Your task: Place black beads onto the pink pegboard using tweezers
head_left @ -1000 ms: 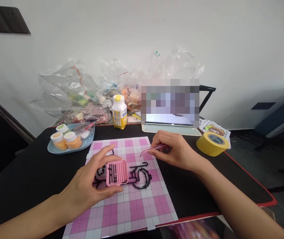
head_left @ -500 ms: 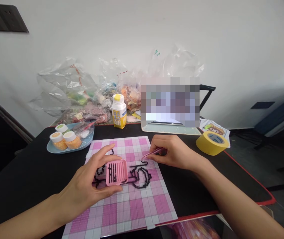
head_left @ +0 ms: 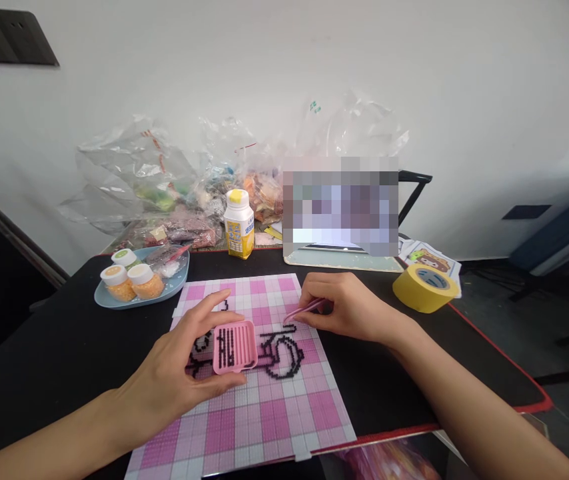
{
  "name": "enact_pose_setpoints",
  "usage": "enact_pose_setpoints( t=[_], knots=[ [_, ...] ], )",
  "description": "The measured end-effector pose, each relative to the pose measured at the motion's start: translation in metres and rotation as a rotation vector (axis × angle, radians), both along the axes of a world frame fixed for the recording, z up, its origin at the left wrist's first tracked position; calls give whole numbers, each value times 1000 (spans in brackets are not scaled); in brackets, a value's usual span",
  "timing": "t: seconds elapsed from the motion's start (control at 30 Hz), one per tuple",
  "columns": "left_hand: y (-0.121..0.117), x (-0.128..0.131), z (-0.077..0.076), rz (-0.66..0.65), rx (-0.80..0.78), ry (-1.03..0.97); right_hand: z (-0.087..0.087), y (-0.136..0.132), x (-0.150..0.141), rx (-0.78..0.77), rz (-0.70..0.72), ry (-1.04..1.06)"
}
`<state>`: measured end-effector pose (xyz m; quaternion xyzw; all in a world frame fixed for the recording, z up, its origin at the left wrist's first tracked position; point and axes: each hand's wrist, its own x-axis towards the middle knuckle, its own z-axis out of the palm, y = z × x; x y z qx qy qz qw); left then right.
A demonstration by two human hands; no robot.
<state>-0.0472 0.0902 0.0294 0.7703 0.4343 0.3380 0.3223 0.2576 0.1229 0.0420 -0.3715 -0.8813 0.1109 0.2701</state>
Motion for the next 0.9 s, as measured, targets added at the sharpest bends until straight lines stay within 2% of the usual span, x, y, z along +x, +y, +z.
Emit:
enact_pose_setpoints(
  t=[0.3,0.47,0.7,0.9],
  knots=[
    [1,-1,0,4,3,2,1,0,0,1,2,1],
    [0,0,0,-14,-7,-13,0,-1,-2,18,11,79],
    [2,-2,-3,-32,56,33,-2,-8,-22,58,187,238],
    [2,-1,-4,-21,32,51,-7,-13,-36,66,267,194]
  ],
)
